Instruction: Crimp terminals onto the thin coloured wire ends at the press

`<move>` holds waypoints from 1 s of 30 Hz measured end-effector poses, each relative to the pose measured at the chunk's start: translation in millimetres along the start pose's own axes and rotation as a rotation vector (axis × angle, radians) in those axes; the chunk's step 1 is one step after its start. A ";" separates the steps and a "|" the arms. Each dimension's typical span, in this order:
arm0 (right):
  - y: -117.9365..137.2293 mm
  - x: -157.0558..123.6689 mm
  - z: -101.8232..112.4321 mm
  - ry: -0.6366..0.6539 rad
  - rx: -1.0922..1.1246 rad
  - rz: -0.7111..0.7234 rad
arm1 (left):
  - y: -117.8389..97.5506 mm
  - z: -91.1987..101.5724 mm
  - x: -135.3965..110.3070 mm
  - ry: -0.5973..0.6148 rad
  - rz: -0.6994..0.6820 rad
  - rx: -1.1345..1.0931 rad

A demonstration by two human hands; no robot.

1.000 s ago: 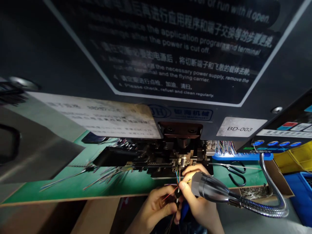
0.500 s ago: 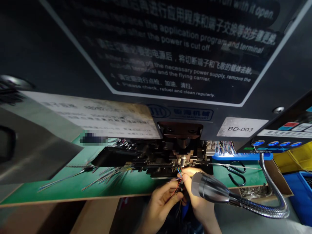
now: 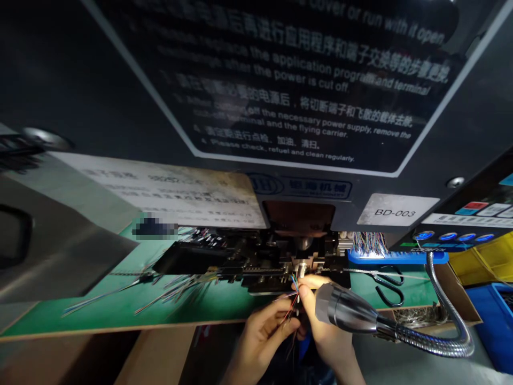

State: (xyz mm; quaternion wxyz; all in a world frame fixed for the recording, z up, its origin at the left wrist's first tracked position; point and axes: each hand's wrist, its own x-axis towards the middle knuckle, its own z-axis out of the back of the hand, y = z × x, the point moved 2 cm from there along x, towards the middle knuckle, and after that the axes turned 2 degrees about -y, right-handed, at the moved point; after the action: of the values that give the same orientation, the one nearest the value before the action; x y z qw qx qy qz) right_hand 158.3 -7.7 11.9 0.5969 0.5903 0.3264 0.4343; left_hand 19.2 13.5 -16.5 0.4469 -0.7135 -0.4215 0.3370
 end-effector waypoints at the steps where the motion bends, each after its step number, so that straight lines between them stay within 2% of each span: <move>1: 2.2 -0.1 1.3 -0.006 -0.039 0.051 | 0.6 1.7 -0.8 0.029 0.021 -0.022; 3: 7.4 -0.3 4.3 -0.001 -0.089 0.160 | 3.9 5.5 -2.3 0.110 0.061 -0.095; 5: 10.8 -0.6 6.7 0.048 -0.058 0.209 | 8.4 8.6 -3.2 0.186 0.085 -0.169; 8: 9.4 -1.7 7.8 0.094 0.041 0.133 | 11.3 9.4 -2.8 0.229 0.105 -0.213; 12: -1.1 -4.1 4.0 0.023 0.095 0.017 | 4.2 4.5 0.1 0.158 0.104 -0.116; 18: -10.2 -3.6 -2.4 -0.028 0.051 -0.027 | -0.6 2.2 2.7 0.024 -0.026 0.057; 25: -3.3 0.0 -2.9 -0.004 0.096 -0.051 | 4.3 3.1 3.0 0.002 -0.069 0.086; 30: -3.0 -0.7 -3.6 0.003 0.087 -0.031 | 0.2 0.7 3.0 -0.005 -0.083 0.093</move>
State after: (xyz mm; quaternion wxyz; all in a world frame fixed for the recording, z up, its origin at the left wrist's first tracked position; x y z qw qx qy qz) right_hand 155.1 -6.6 8.5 0.5768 0.6101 0.3550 0.4111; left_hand 19.9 16.4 -17.2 0.4921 -0.6729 -0.4359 0.3392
